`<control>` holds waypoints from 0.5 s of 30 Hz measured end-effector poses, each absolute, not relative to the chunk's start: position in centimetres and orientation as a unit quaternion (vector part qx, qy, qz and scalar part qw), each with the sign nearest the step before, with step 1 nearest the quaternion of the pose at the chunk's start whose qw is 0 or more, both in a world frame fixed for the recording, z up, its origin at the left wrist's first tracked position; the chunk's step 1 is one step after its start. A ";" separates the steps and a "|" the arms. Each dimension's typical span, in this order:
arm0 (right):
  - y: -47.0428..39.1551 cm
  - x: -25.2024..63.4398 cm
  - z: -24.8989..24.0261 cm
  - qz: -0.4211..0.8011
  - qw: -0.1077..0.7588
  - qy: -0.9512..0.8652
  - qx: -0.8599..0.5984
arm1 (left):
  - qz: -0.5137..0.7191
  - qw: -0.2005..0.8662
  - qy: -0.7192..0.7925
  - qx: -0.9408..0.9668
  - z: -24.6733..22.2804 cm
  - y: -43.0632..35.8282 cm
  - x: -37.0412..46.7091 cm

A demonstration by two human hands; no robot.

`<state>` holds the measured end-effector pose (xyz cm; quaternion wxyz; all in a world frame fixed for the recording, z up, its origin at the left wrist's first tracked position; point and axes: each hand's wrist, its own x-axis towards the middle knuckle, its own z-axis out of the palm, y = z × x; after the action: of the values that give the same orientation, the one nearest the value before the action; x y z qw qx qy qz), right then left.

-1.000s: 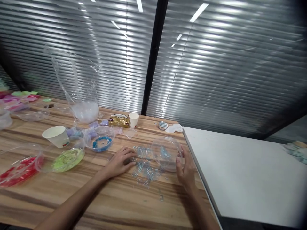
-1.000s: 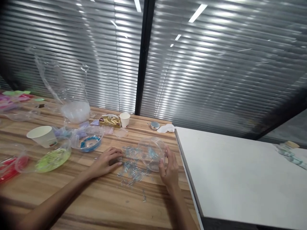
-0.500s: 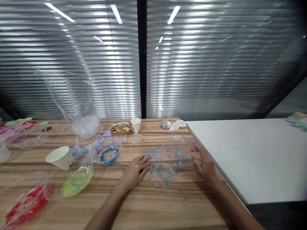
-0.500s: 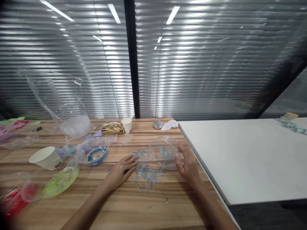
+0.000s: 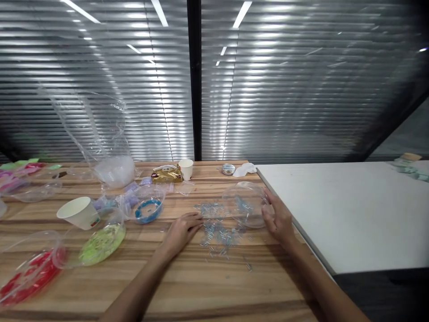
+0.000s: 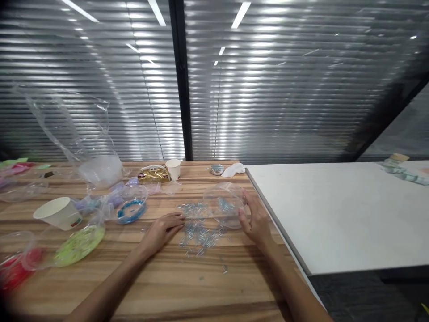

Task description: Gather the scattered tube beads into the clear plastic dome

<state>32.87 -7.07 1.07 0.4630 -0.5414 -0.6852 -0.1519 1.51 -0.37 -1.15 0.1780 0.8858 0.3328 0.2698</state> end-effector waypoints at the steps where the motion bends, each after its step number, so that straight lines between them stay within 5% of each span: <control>1: -7.1 32.8 1.1 -0.153 0.463 -0.688 -0.538 | 0.278 0.180 0.340 0.880 -1.2 -0.3 1.4; 15: -7.2 32.7 1.3 -0.157 0.471 -0.694 -0.522 | 0.328 0.189 0.382 0.843 -0.7 -0.3 1.2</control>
<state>32.69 -7.18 1.35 0.4710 -0.5218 -0.6937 -0.1570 1.18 -0.29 -0.67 0.1894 0.8432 0.3817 0.3278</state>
